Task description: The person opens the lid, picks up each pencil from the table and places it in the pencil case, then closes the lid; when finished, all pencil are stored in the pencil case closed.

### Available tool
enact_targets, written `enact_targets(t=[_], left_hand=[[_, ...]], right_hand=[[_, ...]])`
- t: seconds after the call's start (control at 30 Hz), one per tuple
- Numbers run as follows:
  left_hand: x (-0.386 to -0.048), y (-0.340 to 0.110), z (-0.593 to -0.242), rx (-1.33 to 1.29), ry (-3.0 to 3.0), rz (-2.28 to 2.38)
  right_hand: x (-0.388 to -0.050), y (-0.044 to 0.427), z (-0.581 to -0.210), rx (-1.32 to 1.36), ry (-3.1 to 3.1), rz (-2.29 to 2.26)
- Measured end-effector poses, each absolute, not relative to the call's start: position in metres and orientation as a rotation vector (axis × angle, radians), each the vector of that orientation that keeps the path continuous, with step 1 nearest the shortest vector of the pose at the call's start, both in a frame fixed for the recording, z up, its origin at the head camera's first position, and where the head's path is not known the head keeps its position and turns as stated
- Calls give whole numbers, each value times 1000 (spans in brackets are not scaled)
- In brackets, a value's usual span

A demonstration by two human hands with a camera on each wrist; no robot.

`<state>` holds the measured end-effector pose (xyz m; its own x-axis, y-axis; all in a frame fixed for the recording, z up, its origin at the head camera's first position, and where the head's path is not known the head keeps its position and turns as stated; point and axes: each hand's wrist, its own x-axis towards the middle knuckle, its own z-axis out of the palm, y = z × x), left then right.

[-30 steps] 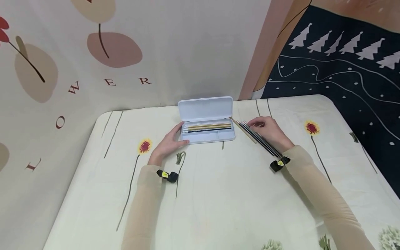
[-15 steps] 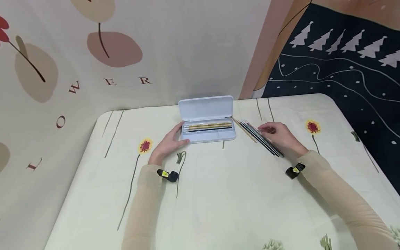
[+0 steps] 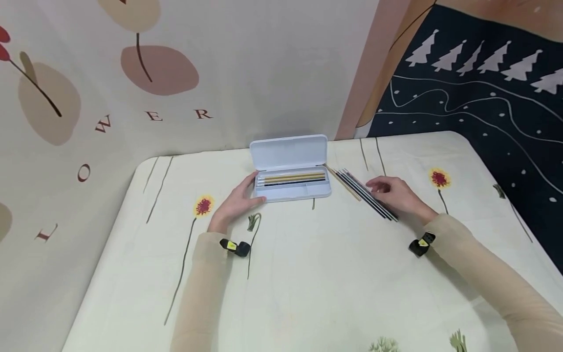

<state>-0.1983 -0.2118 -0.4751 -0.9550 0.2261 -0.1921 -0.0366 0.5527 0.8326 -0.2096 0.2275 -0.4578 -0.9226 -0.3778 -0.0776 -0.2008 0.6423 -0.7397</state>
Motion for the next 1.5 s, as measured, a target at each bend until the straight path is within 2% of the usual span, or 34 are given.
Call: enact_targets(t=[0.6,1.5], left_hand=[[-196,-211,-471,162,2478,1406],[-197,-211,-474,173,2494,1385]], right_hand=[[-219,220,-458,-370,2687,-1099],[-221,233,-449,-370,2640,-1183]])
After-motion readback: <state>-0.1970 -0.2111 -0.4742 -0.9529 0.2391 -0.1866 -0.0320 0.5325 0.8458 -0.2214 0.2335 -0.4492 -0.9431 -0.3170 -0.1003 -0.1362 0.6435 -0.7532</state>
